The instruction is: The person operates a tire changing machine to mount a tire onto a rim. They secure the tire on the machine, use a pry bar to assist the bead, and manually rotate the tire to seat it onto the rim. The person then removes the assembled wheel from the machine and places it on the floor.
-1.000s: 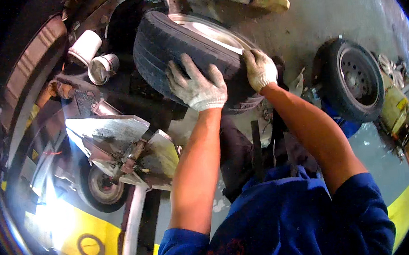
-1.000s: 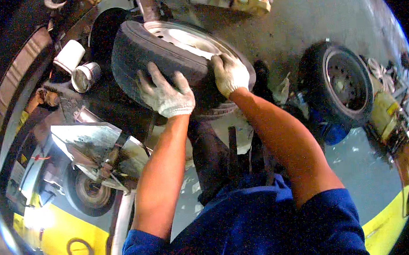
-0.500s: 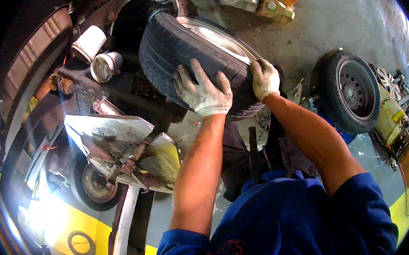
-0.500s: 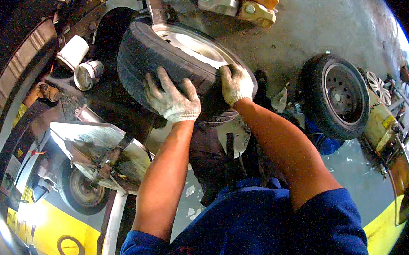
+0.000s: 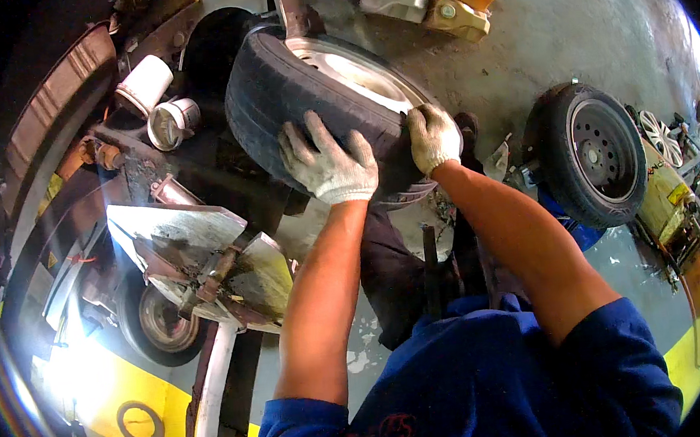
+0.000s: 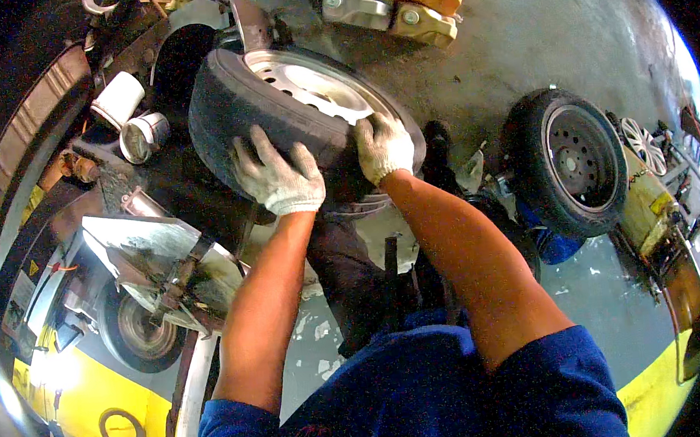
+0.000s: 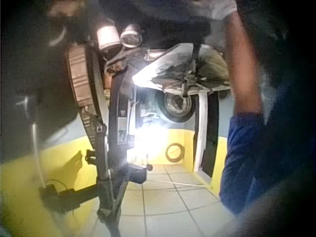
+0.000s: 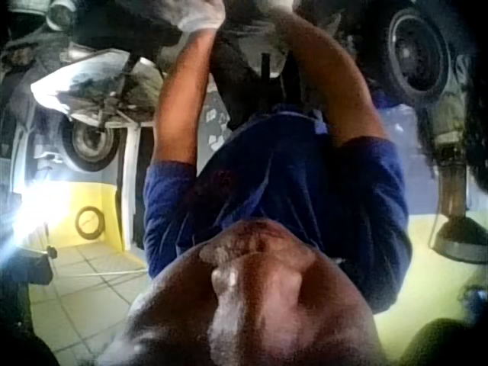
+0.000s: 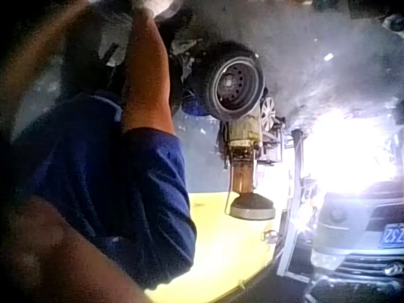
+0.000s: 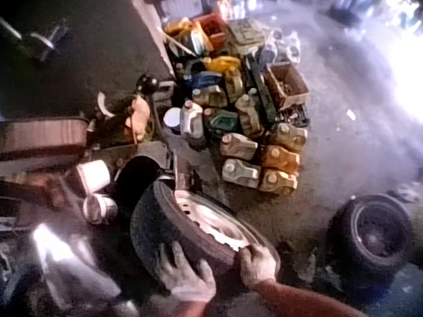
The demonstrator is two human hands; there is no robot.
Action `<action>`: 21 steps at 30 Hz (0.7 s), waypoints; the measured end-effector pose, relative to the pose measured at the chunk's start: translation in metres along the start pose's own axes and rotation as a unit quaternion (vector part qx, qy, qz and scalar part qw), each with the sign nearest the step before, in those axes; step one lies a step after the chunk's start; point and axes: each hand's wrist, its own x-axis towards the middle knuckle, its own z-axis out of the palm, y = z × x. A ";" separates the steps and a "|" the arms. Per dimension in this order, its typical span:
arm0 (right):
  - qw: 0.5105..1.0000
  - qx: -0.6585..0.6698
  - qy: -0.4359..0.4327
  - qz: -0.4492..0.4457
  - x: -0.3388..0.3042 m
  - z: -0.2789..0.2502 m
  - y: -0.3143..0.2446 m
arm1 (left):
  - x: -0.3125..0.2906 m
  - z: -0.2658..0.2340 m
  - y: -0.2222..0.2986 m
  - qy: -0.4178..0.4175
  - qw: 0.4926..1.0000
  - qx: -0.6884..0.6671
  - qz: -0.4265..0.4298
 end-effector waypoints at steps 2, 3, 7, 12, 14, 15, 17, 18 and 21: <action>1.000 0.000 0.001 -0.028 -0.003 0.007 0.014 | -0.005 -0.004 0.001 -0.026 1.000 -0.006 -0.012; 1.000 0.003 -0.003 -0.031 -0.007 0.008 0.016 | -0.011 -0.005 -0.001 -0.024 1.000 -0.001 -0.009; 0.998 0.010 0.019 -0.061 -0.004 0.010 0.019 | -0.009 0.000 0.002 -0.028 0.999 -0.004 -0.016; 0.998 0.020 0.016 -0.056 -0.007 0.008 0.021 | -0.015 0.003 -0.002 -0.016 1.000 0.003 -0.003; 0.998 0.019 0.019 -0.050 -0.007 0.008 0.020 | -0.015 0.003 -0.002 -0.011 1.000 0.001 0.002; 0.998 0.017 0.017 -0.051 -0.008 0.009 0.021 | -0.016 0.003 -0.002 -0.010 1.000 0.002 0.001; 0.998 0.013 0.012 -0.052 -0.008 0.009 0.021 | -0.016 0.002 -0.001 -0.006 1.000 0.004 -0.001; 0.999 0.016 0.015 -0.048 -0.008 0.009 0.021 | -0.016 0.002 -0.001 -0.007 1.000 0.006 0.002; 0.999 0.027 0.021 -0.038 -0.011 0.009 0.020 | -0.017 0.003 -0.001 -0.009 1.000 0.012 0.005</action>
